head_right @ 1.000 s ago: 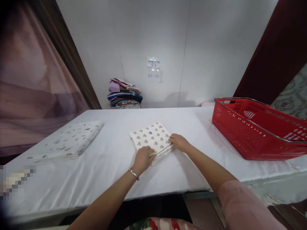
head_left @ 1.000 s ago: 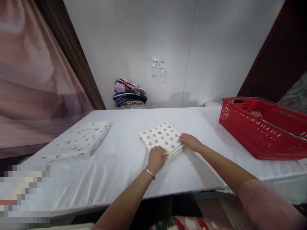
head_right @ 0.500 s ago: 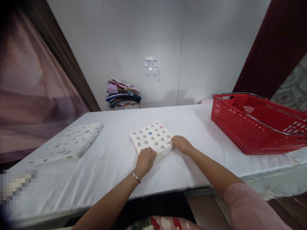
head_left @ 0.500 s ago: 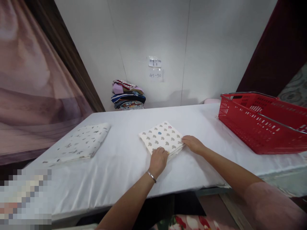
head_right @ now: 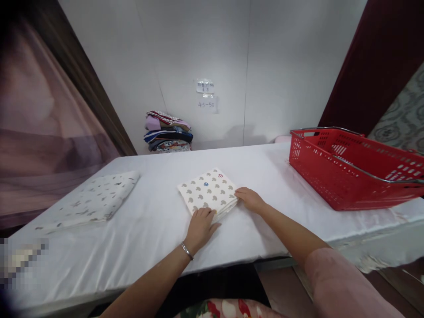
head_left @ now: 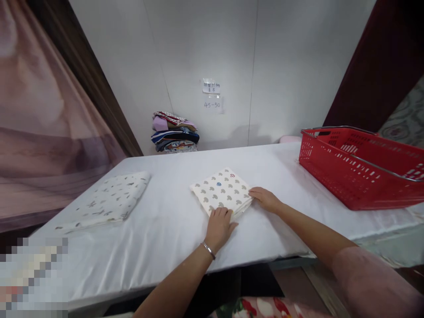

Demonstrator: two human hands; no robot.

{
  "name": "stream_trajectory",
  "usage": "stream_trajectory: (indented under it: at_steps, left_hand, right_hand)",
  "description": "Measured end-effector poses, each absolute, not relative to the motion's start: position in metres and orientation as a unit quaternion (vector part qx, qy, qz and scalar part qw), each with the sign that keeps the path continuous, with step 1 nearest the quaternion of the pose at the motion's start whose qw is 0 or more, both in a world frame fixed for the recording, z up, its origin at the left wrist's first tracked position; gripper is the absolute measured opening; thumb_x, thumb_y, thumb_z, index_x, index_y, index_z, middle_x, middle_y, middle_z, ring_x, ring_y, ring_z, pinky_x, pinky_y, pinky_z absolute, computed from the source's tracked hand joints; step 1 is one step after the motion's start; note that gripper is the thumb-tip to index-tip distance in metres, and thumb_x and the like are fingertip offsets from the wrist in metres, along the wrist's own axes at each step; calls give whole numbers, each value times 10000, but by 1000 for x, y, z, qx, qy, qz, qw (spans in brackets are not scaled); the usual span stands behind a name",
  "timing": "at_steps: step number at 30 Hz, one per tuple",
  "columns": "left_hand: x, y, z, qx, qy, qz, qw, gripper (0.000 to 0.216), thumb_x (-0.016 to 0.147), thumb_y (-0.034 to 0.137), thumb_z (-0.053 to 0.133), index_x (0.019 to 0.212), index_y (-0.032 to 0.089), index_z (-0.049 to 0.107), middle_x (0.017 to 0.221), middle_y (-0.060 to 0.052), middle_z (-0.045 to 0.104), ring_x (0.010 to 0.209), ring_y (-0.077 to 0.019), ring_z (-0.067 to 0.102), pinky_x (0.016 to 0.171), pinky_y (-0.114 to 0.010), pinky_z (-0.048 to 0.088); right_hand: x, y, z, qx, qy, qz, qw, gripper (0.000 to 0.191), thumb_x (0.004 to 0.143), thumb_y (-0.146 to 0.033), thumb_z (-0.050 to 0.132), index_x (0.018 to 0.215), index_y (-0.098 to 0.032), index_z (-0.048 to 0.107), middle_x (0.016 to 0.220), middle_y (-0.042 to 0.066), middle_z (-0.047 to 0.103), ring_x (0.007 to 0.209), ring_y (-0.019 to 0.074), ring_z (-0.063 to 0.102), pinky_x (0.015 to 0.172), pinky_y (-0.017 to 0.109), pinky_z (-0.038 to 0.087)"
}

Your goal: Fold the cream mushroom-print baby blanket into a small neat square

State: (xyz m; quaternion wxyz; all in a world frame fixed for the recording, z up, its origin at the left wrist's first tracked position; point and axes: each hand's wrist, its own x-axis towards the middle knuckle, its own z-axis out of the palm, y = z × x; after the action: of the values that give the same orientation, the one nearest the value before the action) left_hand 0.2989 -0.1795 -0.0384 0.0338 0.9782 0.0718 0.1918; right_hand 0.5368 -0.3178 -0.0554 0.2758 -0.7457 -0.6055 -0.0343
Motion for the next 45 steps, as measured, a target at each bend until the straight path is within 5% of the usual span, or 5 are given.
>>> stream_trajectory:
  at_steps: [5,13,22,29,45]
  left_hand:
    - [294,-184,-47,978,84,191,11,293,811,208,548,1099,187,497,988,-52,512,920,-222,435,807,-375,366]
    - [298,-180,-52,979,60,197,-6,305,844,112,432,1126,206,501,977,-59,533,900,-208,464,799,-377,379]
    - [243,-49,-34,947,229,224,-16,397,782,67,384,1040,250,624,1124,-57,615,1060,-249,499,920,-460,318]
    - [251,-68,-18,945,197,260,30,347,752,103,432,1012,206,637,1099,-64,625,1071,-221,512,931,-401,368]
    - [269,-135,-61,968,78,232,49,415,825,223,508,1239,228,475,1266,-77,530,1193,-232,446,1051,-498,263]
  right_hand:
    - [537,-307,-43,-812,-376,144,423,281,775,-246,502,996,-200,669,1097,48,640,1006,190,583,882,325,456]
    - [544,-275,-29,-869,-260,202,370,555,661,-324,686,1172,-138,573,1149,149,597,974,272,583,763,345,486]
    - [456,-296,-47,-741,-298,396,454,849,749,-393,622,1430,-155,174,826,68,684,584,139,615,499,238,483]
    - [497,-287,-44,-789,-199,279,510,354,799,-255,518,1125,-129,568,974,120,660,717,147,640,555,236,522]
    - [576,-196,-59,-838,-336,112,415,652,693,-110,461,1337,-190,397,1269,105,527,1117,216,520,918,368,422]
